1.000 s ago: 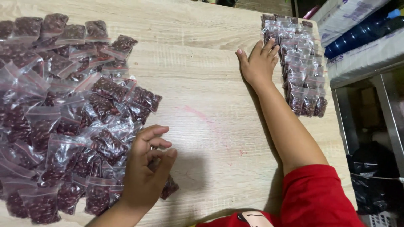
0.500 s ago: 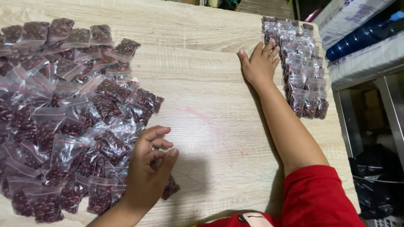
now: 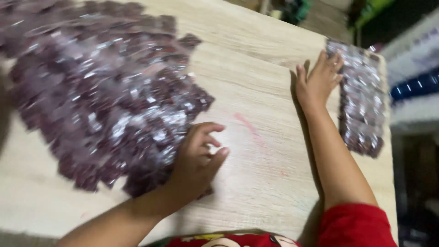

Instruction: Organizing small plastic bags filled with red beans into neat, aligned stacks on a wooden table.

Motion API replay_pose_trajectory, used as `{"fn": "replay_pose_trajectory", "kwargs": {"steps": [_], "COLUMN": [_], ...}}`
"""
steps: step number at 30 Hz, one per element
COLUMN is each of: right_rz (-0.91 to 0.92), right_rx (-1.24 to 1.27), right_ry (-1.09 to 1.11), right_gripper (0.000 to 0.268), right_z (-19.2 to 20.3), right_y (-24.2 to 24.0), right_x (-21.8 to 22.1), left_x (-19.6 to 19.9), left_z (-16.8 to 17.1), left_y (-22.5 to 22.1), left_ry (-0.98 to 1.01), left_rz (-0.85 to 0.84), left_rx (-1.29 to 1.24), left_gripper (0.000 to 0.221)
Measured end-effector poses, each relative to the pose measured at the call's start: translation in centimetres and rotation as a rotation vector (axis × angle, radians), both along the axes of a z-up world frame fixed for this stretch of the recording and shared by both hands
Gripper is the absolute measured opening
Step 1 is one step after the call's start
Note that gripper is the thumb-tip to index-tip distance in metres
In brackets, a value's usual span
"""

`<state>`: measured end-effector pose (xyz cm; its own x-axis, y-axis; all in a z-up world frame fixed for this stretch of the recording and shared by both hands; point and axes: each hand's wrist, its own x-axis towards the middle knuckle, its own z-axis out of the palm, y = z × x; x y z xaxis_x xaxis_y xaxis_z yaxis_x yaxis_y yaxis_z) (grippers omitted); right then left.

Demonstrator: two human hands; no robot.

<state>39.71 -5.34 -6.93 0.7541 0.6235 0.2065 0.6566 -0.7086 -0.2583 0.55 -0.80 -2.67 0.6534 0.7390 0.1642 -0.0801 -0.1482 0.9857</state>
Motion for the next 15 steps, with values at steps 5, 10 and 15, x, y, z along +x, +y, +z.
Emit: {"fn": "replay_pose_trajectory", "kwargs": {"steps": [5, 10, 15], "right_rz": [0.557, 0.849, 0.884], "right_rx": [0.259, 0.553, 0.557], "right_ry": [-0.146, 0.023, 0.092], "right_gripper": [0.057, 0.043, 0.038], "right_z": [-0.3, -2.3, -2.5], "right_y": [2.4, 7.6, 13.2], "right_x": [-8.2, -13.4, -15.8], "left_x": [0.4, 0.3, 0.2], "left_z": [-0.4, -0.2, -0.1], "left_y": [-0.6, -0.7, -0.4], "left_ry": [-0.143, -0.128, -0.14], "left_rz": [0.013, -0.02, -0.012], "left_rx": [0.095, 0.184, 0.243], "left_gripper": [0.038, 0.029, 0.027]}}
